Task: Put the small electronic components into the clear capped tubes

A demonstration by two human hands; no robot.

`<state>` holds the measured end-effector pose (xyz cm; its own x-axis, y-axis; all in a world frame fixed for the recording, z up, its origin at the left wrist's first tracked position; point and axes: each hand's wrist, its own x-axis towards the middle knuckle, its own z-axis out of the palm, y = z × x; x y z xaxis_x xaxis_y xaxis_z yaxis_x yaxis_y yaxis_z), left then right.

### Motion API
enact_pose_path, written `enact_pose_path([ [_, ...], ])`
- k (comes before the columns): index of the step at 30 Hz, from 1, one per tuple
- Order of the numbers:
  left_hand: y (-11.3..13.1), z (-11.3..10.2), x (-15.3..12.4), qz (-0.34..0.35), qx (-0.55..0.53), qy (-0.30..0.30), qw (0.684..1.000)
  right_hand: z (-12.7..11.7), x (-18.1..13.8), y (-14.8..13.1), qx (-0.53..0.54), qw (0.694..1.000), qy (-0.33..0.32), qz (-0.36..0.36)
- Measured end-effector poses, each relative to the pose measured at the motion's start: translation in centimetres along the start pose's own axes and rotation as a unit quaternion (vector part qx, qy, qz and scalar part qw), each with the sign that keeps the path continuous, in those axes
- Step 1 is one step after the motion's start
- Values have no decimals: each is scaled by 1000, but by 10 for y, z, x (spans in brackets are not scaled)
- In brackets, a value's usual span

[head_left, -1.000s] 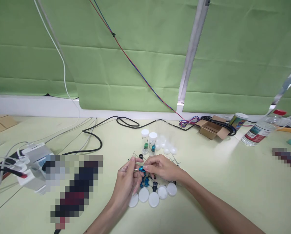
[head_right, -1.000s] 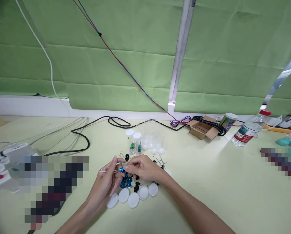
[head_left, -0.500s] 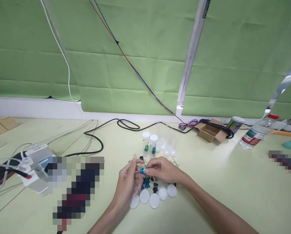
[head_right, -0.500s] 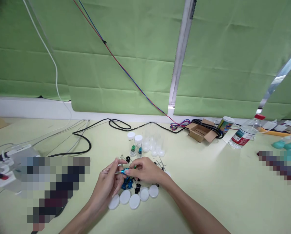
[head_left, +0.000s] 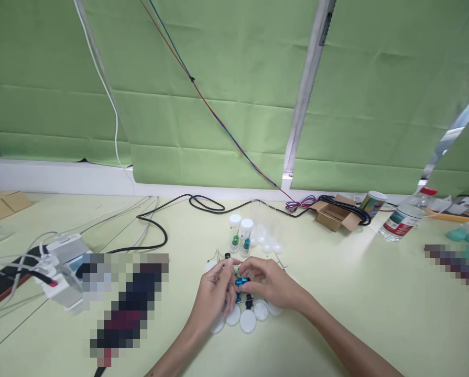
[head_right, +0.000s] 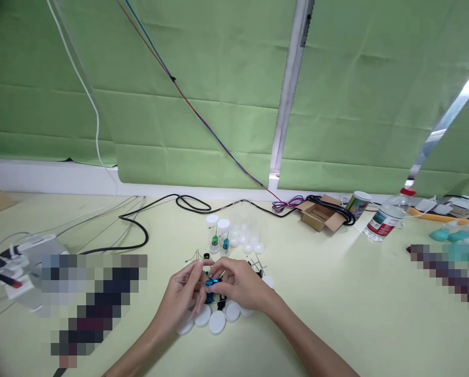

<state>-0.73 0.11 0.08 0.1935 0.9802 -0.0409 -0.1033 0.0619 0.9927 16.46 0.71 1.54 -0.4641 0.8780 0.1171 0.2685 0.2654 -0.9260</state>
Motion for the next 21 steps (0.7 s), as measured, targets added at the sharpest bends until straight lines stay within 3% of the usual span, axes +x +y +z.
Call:
enact_pose_path([
  [5, -1, -1, -4, 25, 51, -53, 997, -1, -12, -16, -139, 990, -12, -13],
  [10, -1, 0, -8, 33, 37, -69, 996, 0, -20, -23, -258, 965, -14, -51],
  [15, 1, 2, -11, 55, 28, -61, 996, -1, -19, -20, -245, 967, 14, -75],
  [21, 3, 1, -10, 83, 74, -24, 994, -6, -14, 4, -194, 969, 121, -96],
])
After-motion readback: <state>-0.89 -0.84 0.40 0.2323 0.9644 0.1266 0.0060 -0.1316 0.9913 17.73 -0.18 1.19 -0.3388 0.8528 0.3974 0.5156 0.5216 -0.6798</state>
